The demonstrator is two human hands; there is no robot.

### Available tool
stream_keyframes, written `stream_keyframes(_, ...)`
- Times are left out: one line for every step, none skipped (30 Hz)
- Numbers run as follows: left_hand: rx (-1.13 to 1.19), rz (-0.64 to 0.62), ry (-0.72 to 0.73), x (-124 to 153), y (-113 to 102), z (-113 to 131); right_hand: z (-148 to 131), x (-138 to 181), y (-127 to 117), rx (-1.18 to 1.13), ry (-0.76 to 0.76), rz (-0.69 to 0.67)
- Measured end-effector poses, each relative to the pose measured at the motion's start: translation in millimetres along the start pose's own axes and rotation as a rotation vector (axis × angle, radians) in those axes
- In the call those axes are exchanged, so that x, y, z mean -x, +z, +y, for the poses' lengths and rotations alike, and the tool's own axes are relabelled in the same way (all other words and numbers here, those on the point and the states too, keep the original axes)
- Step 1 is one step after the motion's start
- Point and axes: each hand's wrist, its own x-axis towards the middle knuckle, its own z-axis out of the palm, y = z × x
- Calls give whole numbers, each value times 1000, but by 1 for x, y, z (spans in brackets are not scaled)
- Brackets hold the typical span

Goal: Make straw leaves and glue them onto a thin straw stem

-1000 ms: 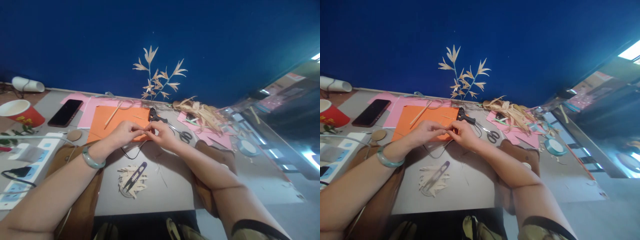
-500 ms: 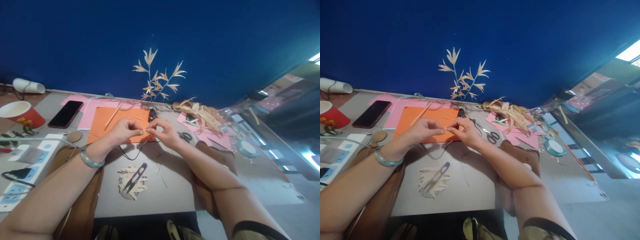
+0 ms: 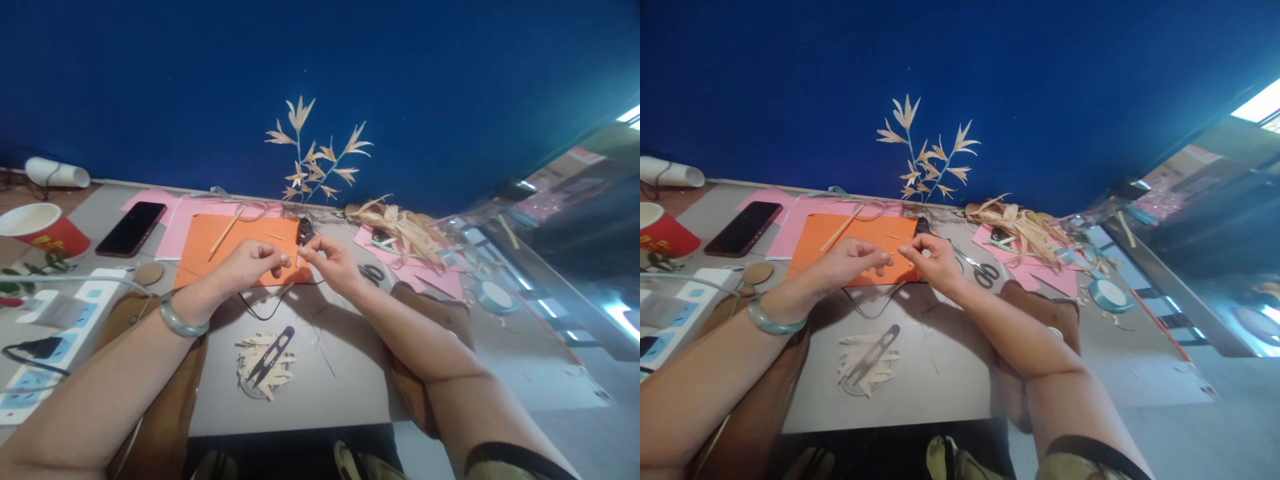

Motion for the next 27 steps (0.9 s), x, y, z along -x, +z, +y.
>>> stream_keyframes(18, -15, 10, 0, 0, 0, 0, 0, 0, -14, -2, 13)
stream_keyframes(41, -30, 16, 1, 0, 1, 1, -1, -1, -28, -1, 24)
stream_keyframes(64, -44, 15, 1, -1, 1, 1, -1, -1, -41, 2, 35)
stream_keyframes(84, -57, 9, 1, -1, 2, 2, -1, -2, -53, 5, 47)
stream_keyframes(101, -68, -1, 2, -1, 2, 2, -1, -2, -64, 5, 59)
stream_keyframes(117, -75, -10, 2, -2, 2, 2, -1, -2, -72, 2, 72)
stream_keyframes(134, -77, -18, 2, -2, 2, 3, -1, -3, -77, -5, 83)
stream_keyframes(153, -74, -25, 2, -3, 2, 3, -1, -2, -79, -18, 91)
stream_keyframes(175, -64, -30, 1, -3, 1, 2, 0, -2, -76, -36, 97)
stream_keyframes(198, -51, -34, 1, -4, 0, 2, 0, -2, -71, -56, 103)
stream_keyframes(226, -40, -40, 1, -5, -1, 1, 0, -1, -60, -78, 110)
stream_keyframes(260, -36, -52, 0, -5, -2, 0, 1, 0, -43, -102, 121)
stream_keyframes(302, -40, -69, 0, -5, -3, -1, 1, 0, -16, -132, 137)
stream_keyframes(354, -49, -88, 0, -5, -4, -2, 2, 0, 30, -172, 156)
stream_keyframes(412, -64, -106, -1, -5, -4, -3, 2, 0, 98, -224, 173)
stream_keyframes(472, -84, -120, -1, -5, -5, -4, 3, 0, 186, -289, 181)
stream_keyframes(527, -104, -125, -2, -5, -6, -4, 4, -1, 284, -361, 177)
stream_keyframes(572, -120, -123, -3, -4, -7, -5, 5, -2, 386, -433, 157)
stream_keyframes(605, -130, -114, -4, -4, -8, -6, 6, -3, 481, -495, 121)
stream_keyframes(624, -132, -101, -5, -4, -9, -6, 7, -3, 556, -546, 79)
stream_keyframes(630, -125, -89, -5, -3, -9, -6, 8, -4, 613, -586, 36)
stream_keyframes(625, -110, -78, -6, -3, -9, -6, 10, -4, 658, -619, -6)
stream_keyframes(610, -90, -71, -6, -2, -9, -5, 11, -4, 693, -650, -46)
stream_keyframes(585, -69, -67, -6, -2, -8, -5, 11, -4, 722, -684, -78)
stream_keyframes(547, -49, -60, -5, -1, -7, -5, 11, -3, 744, -719, -104)
stream_keyframes(500, -28, -48, -5, -1, -6, -4, 11, -2, 756, -744, -125)
stream_keyframes(446, -10, -30, -4, 0, -4, -4, 11, -1, 754, -756, -142)
